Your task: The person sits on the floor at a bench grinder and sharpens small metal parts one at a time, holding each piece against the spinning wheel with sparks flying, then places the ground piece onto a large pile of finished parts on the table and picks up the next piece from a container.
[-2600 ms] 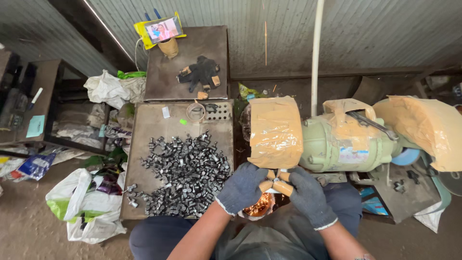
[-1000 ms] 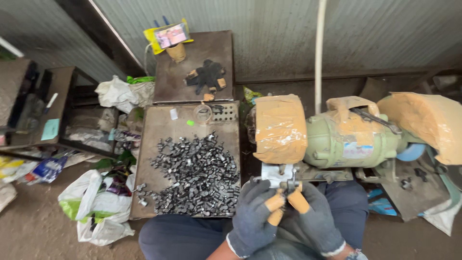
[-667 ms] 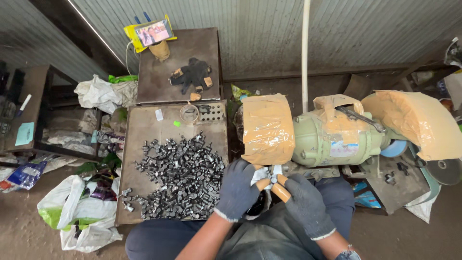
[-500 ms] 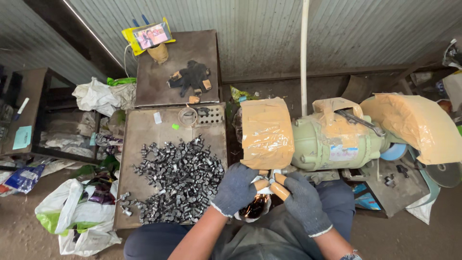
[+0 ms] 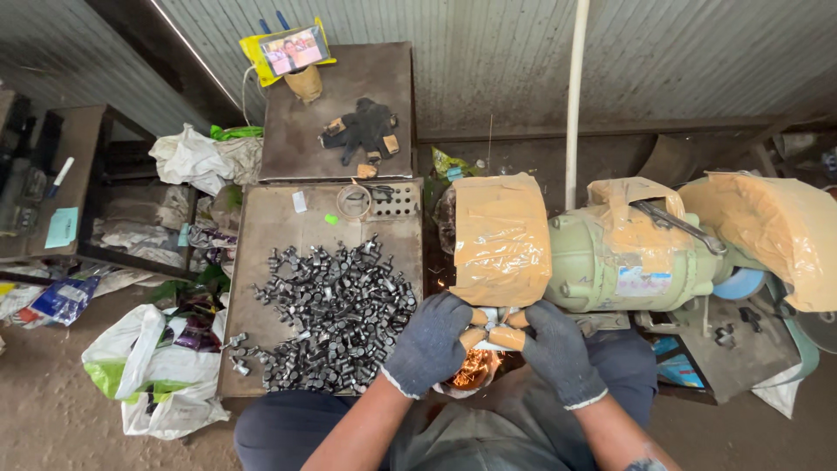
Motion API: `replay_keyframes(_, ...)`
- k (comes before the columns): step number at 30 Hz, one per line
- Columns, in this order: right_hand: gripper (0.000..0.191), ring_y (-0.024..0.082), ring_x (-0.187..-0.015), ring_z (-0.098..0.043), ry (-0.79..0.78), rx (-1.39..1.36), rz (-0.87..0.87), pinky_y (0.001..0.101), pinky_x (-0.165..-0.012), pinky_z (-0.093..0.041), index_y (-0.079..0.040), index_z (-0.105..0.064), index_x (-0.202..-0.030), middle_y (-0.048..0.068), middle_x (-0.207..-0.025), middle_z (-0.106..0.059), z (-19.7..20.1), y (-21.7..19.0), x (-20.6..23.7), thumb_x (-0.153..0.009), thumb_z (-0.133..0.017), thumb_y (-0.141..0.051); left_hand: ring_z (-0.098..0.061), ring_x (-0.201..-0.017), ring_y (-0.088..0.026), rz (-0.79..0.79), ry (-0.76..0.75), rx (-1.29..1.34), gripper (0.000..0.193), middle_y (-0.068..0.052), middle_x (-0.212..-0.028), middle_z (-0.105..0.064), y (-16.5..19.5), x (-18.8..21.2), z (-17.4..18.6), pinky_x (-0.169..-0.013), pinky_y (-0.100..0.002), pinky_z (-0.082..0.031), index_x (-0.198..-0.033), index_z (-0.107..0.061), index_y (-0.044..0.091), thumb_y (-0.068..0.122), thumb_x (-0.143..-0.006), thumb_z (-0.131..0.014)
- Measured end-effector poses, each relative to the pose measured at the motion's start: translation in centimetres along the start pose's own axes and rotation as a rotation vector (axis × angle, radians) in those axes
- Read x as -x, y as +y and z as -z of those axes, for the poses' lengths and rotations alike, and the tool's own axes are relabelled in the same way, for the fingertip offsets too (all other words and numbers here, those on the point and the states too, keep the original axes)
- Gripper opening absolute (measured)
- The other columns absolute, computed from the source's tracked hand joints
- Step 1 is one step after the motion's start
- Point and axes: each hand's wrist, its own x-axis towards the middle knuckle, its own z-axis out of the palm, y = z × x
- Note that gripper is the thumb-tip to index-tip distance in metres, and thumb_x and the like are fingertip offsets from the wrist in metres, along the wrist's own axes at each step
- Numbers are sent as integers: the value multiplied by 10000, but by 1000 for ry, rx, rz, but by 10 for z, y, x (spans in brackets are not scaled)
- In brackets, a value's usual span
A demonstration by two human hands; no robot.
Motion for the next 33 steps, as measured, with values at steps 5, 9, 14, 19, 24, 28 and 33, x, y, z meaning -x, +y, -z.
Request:
replay_keyframes(5, 311, 300, -783, -674, 88, 123, 126, 397, -679, -515, -64, -753, -845, 119, -843, -685, -5, 1, 7, -721, -868, -325, -613, -1028, -374, 120, 219, -51, 241, -142, -1117, -643, 25, 36, -21, -882, -496, -469, -1063, -633, 58, 173, -872, -725)
replay_keyframes(9, 403, 294, -745, -653, 121, 139, 198, 373, -658, -516, -30, -741, -913, 107, -826, -670, -2, -2, 49, -664, -869, -320, -617, -1030, -365, 67, 204, -119, 286, -136, -1178, -663, 32, 83, -34, -867, -484, -469, -1113, -642, 88, 197, -866, -738)
replay_keyframes(14, 330, 257, -713, -668, 89, 89, 28, 341, -651, -526, -51, -753, -958, 89, -833, -676, 0, 10, 96, -726, -832, -272, -606, -1086, -349, 414, -16, -184, 316, -154, -1212, -630, -22, 118, -41, -931, -482, -482, -1188, -621, 98, 179, -887, -676)
replay_keyframes(19, 317, 262, -675, -657, 22, 143, -147, 348, -619, -518, -66, -772, -940, 99, -809, -667, 4, 21, 111, -714, -841, -276, -598, -1122, -469, 652, -96, -730, 607, -216, -1270, -619, -101, 142, -7, -836, -573, -485, -1281, -613, 54, 254, -711, -664)
replay_keyframes(24, 319, 260, -749, -677, -27, 89, -32, 339, -656, -533, -64, -766, -983, 90, -836, -669, 4, 7, 98, -745, -818, -271, -674, -1096, -407, 817, -305, -538, 404, -185, -1232, -669, -119, 144, 19, -925, -501, -539, -1327, -576, 110, 97, -927, -524)
replay_keyframes(28, 332, 259, -726, -689, -140, 42, -21, 349, -656, -537, -79, -761, -982, 83, -817, -661, 2, -26, 81, -764, -838, -318, -668, -1112, -422, 1161, -117, -292, 391, -220, -1175, -713, -85, 124, 34, -944, -510, -514, -1338, -627, 159, 176, -957, -543)
replay_keyframes(33, 494, 320, -830, -683, -301, 15, 463, 385, -696, -547, -47, -658, -1269, 126, -975, -680, 10, -63, 56, -852, -778, -283, -638, -809, -176, 1175, -23, 965, 418, -91, -986, -717, 21, 92, 22, -720, -312, -498, -1251, -684, 26, 201, -881, -764)
